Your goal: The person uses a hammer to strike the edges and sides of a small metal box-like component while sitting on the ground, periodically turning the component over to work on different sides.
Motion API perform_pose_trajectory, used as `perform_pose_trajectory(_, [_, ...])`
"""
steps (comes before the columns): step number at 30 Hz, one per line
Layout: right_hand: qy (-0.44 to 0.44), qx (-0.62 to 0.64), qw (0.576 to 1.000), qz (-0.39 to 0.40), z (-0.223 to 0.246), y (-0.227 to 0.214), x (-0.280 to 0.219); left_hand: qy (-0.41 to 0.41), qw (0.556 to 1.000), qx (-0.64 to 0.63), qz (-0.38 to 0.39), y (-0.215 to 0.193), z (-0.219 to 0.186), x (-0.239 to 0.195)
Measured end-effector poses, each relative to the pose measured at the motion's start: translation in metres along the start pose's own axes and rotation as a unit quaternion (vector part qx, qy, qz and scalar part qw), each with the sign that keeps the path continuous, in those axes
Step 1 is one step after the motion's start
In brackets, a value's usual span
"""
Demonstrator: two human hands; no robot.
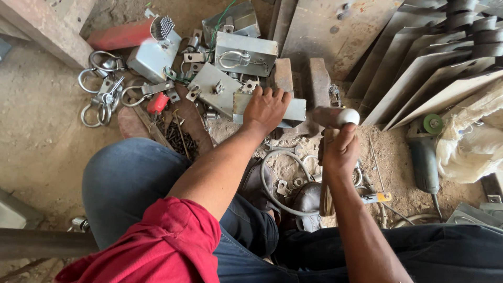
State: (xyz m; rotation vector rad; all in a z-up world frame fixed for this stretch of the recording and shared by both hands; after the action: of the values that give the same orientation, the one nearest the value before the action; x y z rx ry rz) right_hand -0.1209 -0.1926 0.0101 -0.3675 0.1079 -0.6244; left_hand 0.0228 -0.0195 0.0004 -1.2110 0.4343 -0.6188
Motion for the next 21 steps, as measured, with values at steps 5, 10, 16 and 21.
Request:
perform_pose_trajectory(5, [0.009,-0.109,0.994,0.011,-0.012,0.011,0.001,-0.010,0.999,0.004,-0.031,0.000,-0.001,0.003])
perform_pose_trajectory(10, [0.039,-0.002,0.999,0.016,-0.011,0.001,-0.002,-0.011,0.998,-0.002,-0.067,0.001,-0.001,0.002])
perform_pose_trajectory(16, [0.006,-0.058,0.998,0.009,-0.009,0.014,-0.002,0.023,0.998,-0.009,-0.060,-0.002,-0.002,-0.001])
perform_pose_trajectory(21, [-0.059,-0.038,0.998,0.007,-0.006,0.008,-0.003,0.027,0.999,0.003,-0.046,-0.003,-0.003,0.000])
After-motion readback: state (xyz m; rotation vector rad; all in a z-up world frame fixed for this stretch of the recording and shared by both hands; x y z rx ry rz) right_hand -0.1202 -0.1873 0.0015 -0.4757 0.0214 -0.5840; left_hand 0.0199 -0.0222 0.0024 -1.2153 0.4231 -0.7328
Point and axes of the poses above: each hand's wrist, its own x-axis towards the middle knuckle, its own y-axis out of the palm, z = x × y, the point moved 3 cm from there along x, towards the middle knuckle, and after that the axes turned 12 degrees about x, right-handed, at the moved point
